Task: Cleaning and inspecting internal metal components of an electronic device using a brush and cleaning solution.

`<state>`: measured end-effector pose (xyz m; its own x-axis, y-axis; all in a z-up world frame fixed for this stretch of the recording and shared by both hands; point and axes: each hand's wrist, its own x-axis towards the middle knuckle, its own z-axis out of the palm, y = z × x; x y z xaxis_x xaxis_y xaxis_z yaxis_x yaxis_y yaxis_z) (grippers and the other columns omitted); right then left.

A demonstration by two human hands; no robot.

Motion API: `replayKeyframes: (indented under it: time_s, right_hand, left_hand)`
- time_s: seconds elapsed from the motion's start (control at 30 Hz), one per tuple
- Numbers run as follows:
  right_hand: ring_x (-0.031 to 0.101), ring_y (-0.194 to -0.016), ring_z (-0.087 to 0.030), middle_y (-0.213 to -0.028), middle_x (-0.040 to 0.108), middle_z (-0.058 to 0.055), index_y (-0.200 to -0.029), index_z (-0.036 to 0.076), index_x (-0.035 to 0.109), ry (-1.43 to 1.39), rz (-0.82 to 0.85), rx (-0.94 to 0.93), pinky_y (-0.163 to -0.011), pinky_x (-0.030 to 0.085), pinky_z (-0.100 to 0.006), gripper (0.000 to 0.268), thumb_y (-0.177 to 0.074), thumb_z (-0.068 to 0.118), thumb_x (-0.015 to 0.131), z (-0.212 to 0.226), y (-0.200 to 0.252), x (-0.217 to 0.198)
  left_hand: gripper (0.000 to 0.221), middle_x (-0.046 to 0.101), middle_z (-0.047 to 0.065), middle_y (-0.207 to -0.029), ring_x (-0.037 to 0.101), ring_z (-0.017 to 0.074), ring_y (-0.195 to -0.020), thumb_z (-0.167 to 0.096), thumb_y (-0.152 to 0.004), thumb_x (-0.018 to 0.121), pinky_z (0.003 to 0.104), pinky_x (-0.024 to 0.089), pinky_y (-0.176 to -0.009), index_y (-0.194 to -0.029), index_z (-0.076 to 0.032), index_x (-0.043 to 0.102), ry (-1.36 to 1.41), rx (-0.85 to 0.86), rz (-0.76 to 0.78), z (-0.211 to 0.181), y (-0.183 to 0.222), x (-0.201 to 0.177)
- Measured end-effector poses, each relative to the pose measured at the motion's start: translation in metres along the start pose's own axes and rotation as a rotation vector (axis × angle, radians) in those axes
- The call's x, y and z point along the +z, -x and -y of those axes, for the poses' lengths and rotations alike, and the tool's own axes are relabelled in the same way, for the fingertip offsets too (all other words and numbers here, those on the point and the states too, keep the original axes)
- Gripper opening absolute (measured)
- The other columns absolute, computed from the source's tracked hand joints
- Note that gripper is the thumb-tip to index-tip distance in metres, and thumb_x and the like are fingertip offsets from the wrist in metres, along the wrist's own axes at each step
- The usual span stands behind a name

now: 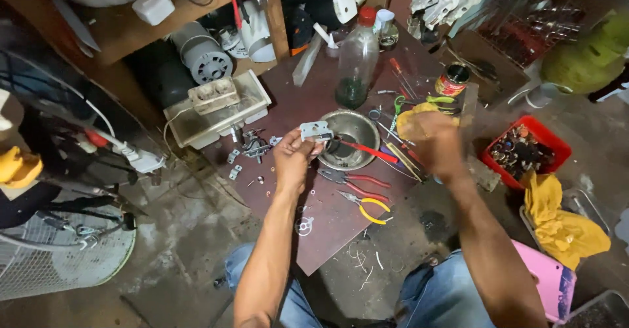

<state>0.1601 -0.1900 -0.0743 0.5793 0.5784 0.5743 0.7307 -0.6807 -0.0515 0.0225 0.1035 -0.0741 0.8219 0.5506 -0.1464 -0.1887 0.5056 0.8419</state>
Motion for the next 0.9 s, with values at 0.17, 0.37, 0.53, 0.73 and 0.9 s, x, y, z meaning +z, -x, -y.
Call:
replayKeyframes:
  time_s: [0.17, 0.37, 0.53, 0.73, 0.9]
  right_hand:
    - [0.065, -0.097, -0.027, -0.093, 0.072, -0.003, -0.100, 0.024, 0.076, -0.024, 0.491, 0.057, -0.082, 0.052, -0.044, 0.022, -0.085, 0.039, 0.068, 0.105, -0.053, -0.002]
    - [0.072, -0.086, -0.034, -0.106, 0.065, -0.020, -0.089, 0.014, 0.079, 0.193, 0.736, 0.101, -0.076, 0.052, -0.051, 0.021, -0.083, 0.021, 0.059, 0.102, -0.068, 0.068]
    - [0.074, -0.095, -0.038, -0.132, 0.060, -0.028, -0.103, 0.011, 0.079, 0.156, 0.952, 0.240, -0.080, 0.058, -0.052, 0.031, -0.089, 0.025, 0.056, 0.125, -0.086, -0.001]
    - [0.072, -0.105, -0.037, -0.101, 0.076, -0.019, -0.094, 0.005, 0.080, -0.027, 1.010, 0.223, -0.090, 0.056, -0.048, 0.031, -0.088, 0.027, 0.058, 0.117, -0.065, -0.046]
    - [0.071, -0.095, -0.034, -0.094, 0.076, -0.016, -0.114, 0.014, 0.077, -0.701, 0.292, 0.719, -0.084, 0.054, -0.044, 0.032, -0.096, 0.033, 0.059, 0.156, -0.032, -0.080]
  left_hand:
    - [0.039, 0.072, 0.020, -0.100, 0.073, 0.0219, -0.083, 0.010, -0.087, 0.062, 0.032, 0.066, -0.075, -0.126, 0.010, 0.055, -0.106, 0.048, 0.028, 0.004, 0.005, -0.002]
    - [0.042, 0.072, 0.019, -0.103, 0.071, 0.0174, -0.087, 0.009, -0.088, 0.060, 0.028, 0.065, -0.076, -0.130, 0.010, 0.053, -0.152, 0.097, 0.042, 0.002, -0.004, -0.016]
    - [0.042, 0.072, 0.019, -0.105, 0.070, 0.0164, -0.088, 0.011, -0.089, 0.059, 0.027, 0.065, -0.077, -0.131, 0.009, 0.053, -0.135, 0.110, 0.041, -0.001, -0.003, -0.010]
    - [0.041, 0.072, 0.017, -0.104, 0.066, 0.0127, -0.087, 0.009, -0.091, 0.057, 0.024, 0.063, -0.077, -0.132, 0.007, 0.054, -0.221, 0.128, 0.087, 0.006, 0.002, 0.007]
    - [0.044, 0.071, 0.015, -0.087, 0.066, 0.0121, -0.066, 0.010, -0.090, 0.053, 0.022, 0.061, -0.058, -0.134, 0.010, 0.053, -0.381, 0.130, 0.190, 0.044, -0.012, 0.007]
